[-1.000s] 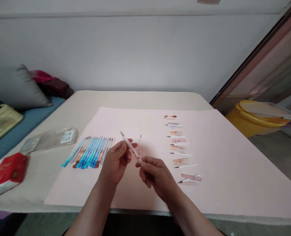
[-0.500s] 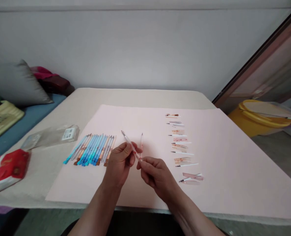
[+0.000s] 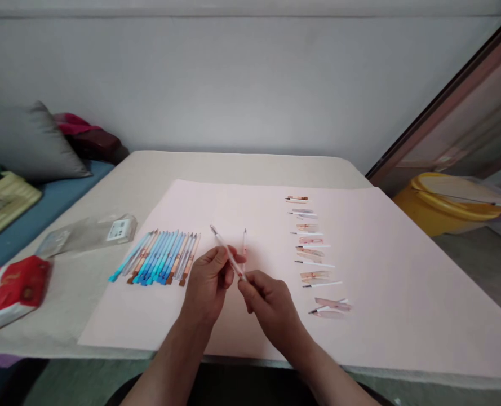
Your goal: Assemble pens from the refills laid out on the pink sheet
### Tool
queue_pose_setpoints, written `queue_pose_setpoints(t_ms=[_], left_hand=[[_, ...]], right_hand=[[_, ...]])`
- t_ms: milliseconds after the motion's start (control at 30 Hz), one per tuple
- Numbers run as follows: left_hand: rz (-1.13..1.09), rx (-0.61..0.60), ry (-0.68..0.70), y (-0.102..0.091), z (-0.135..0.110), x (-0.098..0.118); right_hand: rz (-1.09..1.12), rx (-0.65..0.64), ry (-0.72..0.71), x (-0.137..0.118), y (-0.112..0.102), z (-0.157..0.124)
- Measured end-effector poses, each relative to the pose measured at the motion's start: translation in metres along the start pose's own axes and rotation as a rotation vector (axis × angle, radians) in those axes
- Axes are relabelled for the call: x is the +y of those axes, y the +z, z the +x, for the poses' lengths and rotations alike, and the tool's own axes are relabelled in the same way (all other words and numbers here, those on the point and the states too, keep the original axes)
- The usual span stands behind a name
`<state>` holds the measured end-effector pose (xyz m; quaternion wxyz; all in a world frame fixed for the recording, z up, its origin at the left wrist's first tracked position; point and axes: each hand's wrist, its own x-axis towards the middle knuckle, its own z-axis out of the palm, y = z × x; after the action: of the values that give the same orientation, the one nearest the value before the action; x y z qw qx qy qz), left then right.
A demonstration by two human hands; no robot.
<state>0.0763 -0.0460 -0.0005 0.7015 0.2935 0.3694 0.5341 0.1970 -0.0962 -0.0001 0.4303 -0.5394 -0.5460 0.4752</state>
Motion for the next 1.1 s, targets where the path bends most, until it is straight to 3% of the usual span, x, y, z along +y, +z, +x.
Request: queue_pose_setpoints(t_ms=[100,200,367,533,633,800,1100], left_hand=[[-0.014,-0.005,-0.014,0.001,0.002,0.001],[-0.023,0.032,-0.053,0.000,0.004,0.003],[0.024,0.144,-0.166,-0.003,0.004,0.001],[0.062,0.132,-0.189,-0.006,0.004,-0.003],[0.038,0.213,-0.135,-0.011,0.007,-0.001],[0.003,0.337,-0.051,-0.026,0.015,0.006],[-0.011,0.373,-0.039,-0.032,0.019,0.009]], right_hand=[[0.453,-0.104,0.192,0.002,-0.004,0.005],[0.831,-0.142,0.255,0.007,-0.008,0.009],[1.128,-0.146,0.354,0.014,-0.007,0.014],[1.212,-0.049,0.486,0.021,0.004,0.014],[1.200,-0.001,0.583,0.023,0.011,0.013],[1.148,-0.053,0.649,0.026,0.022,0.008],[1.096,-0.096,0.642,0.034,0.030,0.003]])
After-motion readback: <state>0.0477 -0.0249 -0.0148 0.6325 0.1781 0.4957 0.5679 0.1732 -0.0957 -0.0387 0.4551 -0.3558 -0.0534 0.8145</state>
